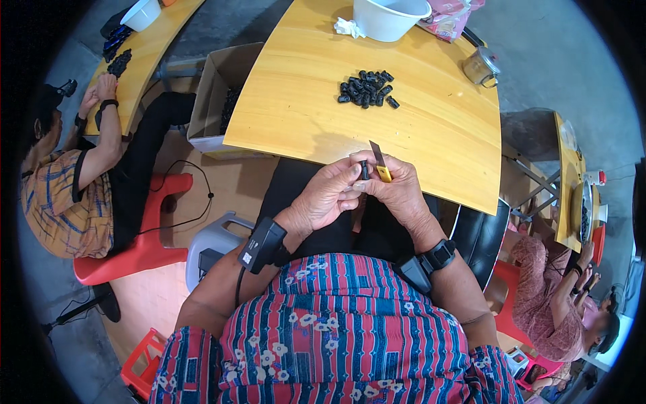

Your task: Trim excess material from small black rubber or plastic industrial components using a blade.

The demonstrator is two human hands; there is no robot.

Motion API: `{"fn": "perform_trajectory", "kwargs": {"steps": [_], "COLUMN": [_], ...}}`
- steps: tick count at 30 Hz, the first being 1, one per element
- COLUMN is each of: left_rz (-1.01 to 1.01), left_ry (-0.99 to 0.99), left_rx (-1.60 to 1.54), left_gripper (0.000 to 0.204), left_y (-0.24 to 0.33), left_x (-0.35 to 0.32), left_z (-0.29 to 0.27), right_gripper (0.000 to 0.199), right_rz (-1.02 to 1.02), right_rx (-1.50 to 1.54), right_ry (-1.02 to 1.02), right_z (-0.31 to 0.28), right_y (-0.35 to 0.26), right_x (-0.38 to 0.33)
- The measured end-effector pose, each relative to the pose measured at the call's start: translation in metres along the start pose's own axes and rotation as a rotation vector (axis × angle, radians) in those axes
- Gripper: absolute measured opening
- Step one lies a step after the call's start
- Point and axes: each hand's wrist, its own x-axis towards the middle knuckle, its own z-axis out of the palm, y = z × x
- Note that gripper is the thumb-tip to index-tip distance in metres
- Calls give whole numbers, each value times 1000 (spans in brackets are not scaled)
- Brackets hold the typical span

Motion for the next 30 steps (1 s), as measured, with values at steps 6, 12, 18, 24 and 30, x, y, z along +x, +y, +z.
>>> {"fn": "perform_trajectory", "kwargs": {"steps": [6, 12, 18, 24, 30], "left_rz": [20, -21, 37, 121, 99], "left_ry": [63, -69, -2, -48, 17], "left_rx": [25, 27, 11, -92, 8], "left_gripper": [34, 38, 29, 19, 16], "left_y": [-6, -5, -2, -3, -2], "left_x": [4, -1, -3, -3, -3], "left_z": [-3, -10, -1, -7, -8], "right_gripper": [36, 37, 33, 22, 28], "right_rz": [-54, -38, -122, -223, -231], "right_rx": [-7, -16, -268, -530, -807], "right_ry": [32, 45, 99, 109, -14], "right_z": [4, 6, 6, -2, 8], "right_y": [-7, -4, -16, -13, -20], "right_x": [-1, 0, -2, -7, -6]}}
